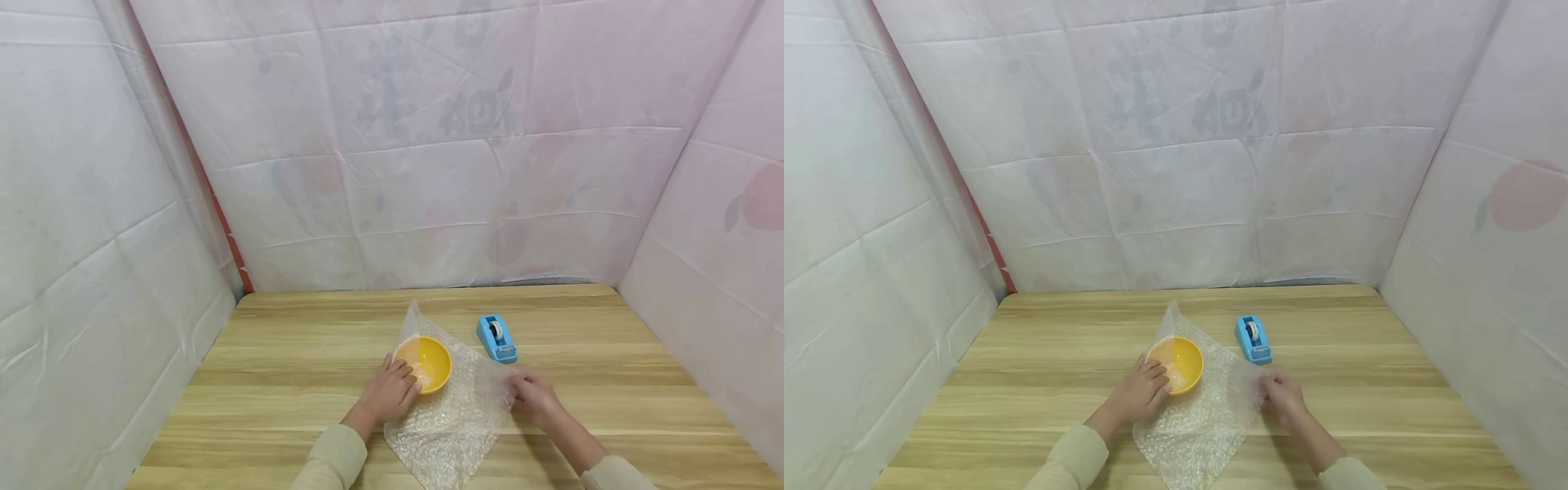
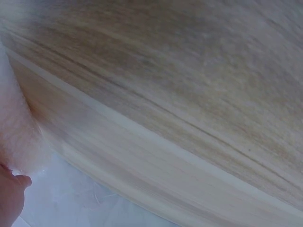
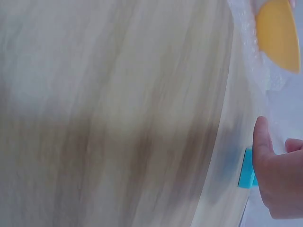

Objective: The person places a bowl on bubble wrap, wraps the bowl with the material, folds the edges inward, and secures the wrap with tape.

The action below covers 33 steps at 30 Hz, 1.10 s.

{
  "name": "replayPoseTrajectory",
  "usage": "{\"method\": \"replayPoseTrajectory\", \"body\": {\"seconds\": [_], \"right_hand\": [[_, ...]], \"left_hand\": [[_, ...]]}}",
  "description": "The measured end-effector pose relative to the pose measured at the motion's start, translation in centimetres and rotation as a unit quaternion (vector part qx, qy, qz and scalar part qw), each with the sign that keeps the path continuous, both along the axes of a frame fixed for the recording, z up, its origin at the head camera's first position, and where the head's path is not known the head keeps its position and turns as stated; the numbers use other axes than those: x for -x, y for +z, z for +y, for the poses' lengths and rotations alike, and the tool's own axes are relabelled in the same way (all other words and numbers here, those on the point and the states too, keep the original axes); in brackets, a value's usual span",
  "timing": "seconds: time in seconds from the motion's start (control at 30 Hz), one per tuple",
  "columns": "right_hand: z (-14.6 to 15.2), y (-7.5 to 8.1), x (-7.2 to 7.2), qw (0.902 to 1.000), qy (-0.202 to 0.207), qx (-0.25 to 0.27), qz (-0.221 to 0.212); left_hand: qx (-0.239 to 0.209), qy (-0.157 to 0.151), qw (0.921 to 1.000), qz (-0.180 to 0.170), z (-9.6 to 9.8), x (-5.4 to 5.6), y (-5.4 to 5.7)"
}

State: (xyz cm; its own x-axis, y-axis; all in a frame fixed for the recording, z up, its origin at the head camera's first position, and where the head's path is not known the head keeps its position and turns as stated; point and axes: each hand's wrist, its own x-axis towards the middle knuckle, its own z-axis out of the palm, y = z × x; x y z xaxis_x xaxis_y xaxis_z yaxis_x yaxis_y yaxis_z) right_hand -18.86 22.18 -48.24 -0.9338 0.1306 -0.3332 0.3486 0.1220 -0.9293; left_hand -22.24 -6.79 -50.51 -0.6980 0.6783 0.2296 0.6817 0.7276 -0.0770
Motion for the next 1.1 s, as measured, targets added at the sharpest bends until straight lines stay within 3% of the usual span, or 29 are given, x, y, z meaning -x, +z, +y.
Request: {"method": "replayPoseTrajectory", "body": {"seconds": [0.23,0.47,0.63,0.87,1.1], "right_hand": [[-1.4,0.2,-0.5,0.9989,0.014,0.045,0.004],[-2.7,0.9,-0.8,0.9996,0.023,-0.001,0.013],[-3.4,1.3,-0.8,0.9991,0.007,-0.026,0.031],[-4.6,1.8,-0.6,0.9987,-0.021,-0.006,0.047],[-5.5,2.3,-0.1,0.9985,-0.020,-0.014,0.049]], "left_hand": [[-0.007,-0.002,1.0000,0.000,0.0,0.0,0.0],[-0.009,-0.001,1.0000,-0.001,0.1,0.0,0.0],[-0.014,-0.004,0.9999,-0.001,0.1,0.1,0.0],[-0.017,-0.004,0.9998,-0.004,0.1,0.2,0.0],[-0.022,-0.013,0.9996,0.011,0.1,0.4,-0.1]]}}
